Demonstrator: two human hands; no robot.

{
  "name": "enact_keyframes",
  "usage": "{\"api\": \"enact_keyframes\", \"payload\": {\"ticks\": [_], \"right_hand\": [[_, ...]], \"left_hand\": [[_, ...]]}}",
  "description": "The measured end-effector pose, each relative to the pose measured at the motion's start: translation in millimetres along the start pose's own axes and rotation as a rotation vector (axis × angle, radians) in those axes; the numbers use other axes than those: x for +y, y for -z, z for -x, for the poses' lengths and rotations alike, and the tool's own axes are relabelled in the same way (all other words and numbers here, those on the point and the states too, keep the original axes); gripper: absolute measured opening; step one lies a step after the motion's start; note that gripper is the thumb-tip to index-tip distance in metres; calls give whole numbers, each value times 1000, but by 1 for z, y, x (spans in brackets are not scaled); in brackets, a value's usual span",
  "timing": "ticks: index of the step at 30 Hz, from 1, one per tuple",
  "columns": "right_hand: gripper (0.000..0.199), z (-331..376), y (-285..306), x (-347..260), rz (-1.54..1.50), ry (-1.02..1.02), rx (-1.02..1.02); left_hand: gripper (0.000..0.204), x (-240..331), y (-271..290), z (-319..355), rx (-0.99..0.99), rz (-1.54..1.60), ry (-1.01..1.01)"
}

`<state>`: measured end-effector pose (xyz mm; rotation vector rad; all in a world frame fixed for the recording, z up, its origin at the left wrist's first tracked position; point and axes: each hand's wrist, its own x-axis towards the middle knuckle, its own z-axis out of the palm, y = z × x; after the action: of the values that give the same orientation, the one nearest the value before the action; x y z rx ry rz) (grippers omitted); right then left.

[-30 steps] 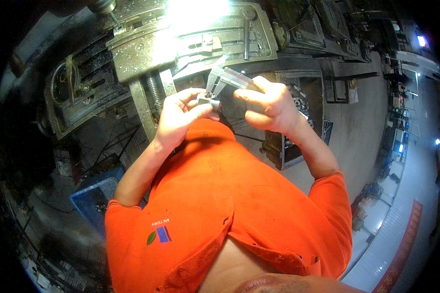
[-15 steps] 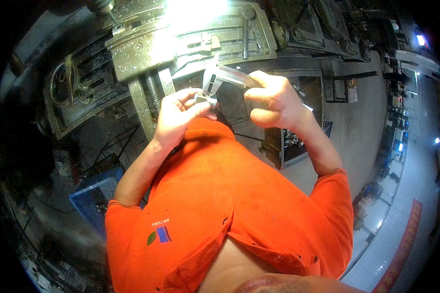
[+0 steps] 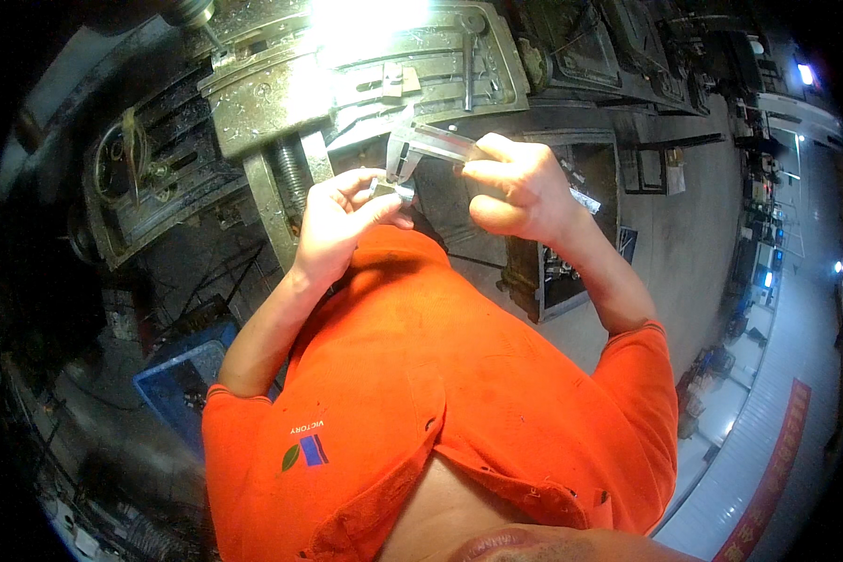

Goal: The person operates a milling machine, repeatedly loading small metal parts, engaging the machine, and removing finished parts. They also use a caliper to measure a part and a spray nozzle to apply fluid to the work area.

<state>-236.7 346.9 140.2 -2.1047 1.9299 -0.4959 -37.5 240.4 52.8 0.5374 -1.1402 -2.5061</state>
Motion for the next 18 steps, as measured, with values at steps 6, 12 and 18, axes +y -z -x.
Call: {"api": "enact_keyframes", "payload": {"ticks": [6, 12, 18], "right_hand": [[24, 0, -1, 1, 14, -4, -4], [24, 2, -8, 4, 6, -20, 8], [25, 1, -8, 5, 8, -24, 4]], "left_hand": [[26, 0, 0, 0, -2, 4, 9], [26, 0, 2, 0, -3, -18, 4], [26, -3, 2, -1, 8, 15, 5]]}}
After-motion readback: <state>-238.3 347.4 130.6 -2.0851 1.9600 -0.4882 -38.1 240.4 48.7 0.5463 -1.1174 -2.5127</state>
